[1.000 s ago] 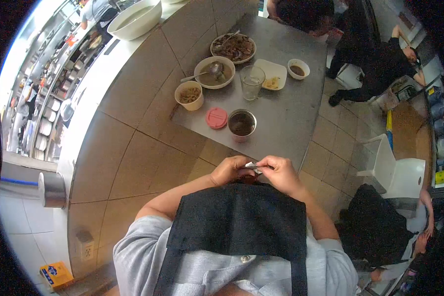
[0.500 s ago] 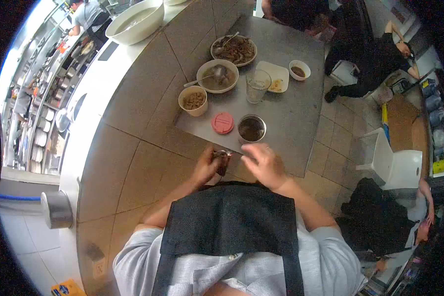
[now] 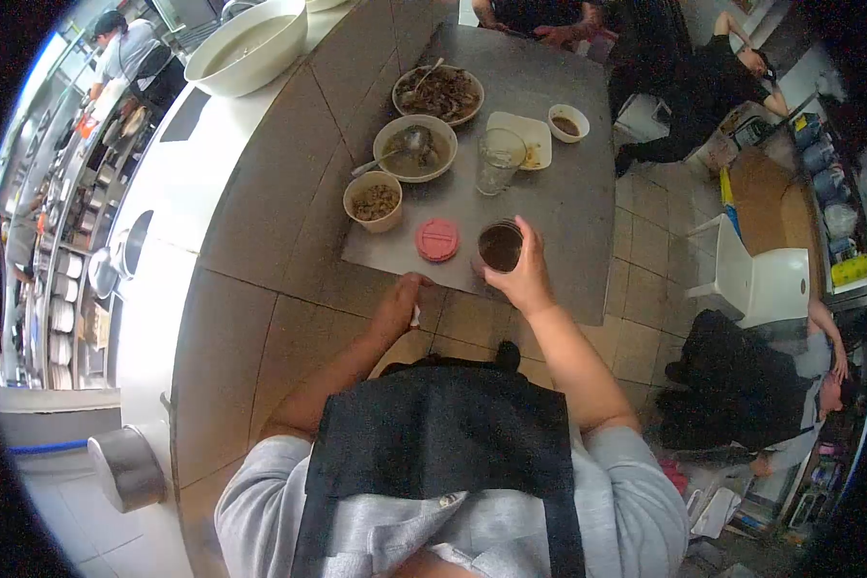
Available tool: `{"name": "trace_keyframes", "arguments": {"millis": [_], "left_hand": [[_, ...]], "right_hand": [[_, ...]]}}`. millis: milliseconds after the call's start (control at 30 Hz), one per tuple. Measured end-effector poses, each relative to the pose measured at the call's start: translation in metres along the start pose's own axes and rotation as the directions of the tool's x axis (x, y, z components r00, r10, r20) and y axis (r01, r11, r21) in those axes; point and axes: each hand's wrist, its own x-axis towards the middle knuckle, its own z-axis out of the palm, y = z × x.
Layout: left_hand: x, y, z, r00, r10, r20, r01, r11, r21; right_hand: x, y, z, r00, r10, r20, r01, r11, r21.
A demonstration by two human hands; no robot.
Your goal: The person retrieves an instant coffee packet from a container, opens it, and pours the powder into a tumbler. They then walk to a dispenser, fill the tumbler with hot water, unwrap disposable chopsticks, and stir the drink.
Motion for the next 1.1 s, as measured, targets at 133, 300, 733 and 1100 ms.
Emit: {"name": "trace_keyframes", "arguments": {"millis": [133, 300, 733, 1100], "left_hand": [[-0.017, 0.022, -0.009, 0.987, 0.055, 0.151, -0.114, 0.903, 0.413], [-0.028, 0.004, -0.002, 0.922, 0.35, 0.164, -0.386, 0.804, 0.452], [-0.107, 0.001, -0.01, 0.948, 0.201, -0.248, -0.154, 0.969, 0.194], [-0.154, 0.014, 0.013, 0.611, 0.612, -0.501, -0.379, 0.783, 0.494]], "right_hand": [[-0.016, -0.024, -0.01, 0.996, -0.077, 0.033, 0.079, 0.995, -0.064], [-0.035, -0.076, -0.007, 0.952, -0.151, 0.266, 0.135, 0.988, 0.079], [0.012, -0.104, 0.018, 0.503, -0.392, 0.77, -0.233, 0.797, 0.558], [0.074, -0.028, 0.103, 0.718, -0.265, 0.643, 0.597, 0.71, -0.374]]}}
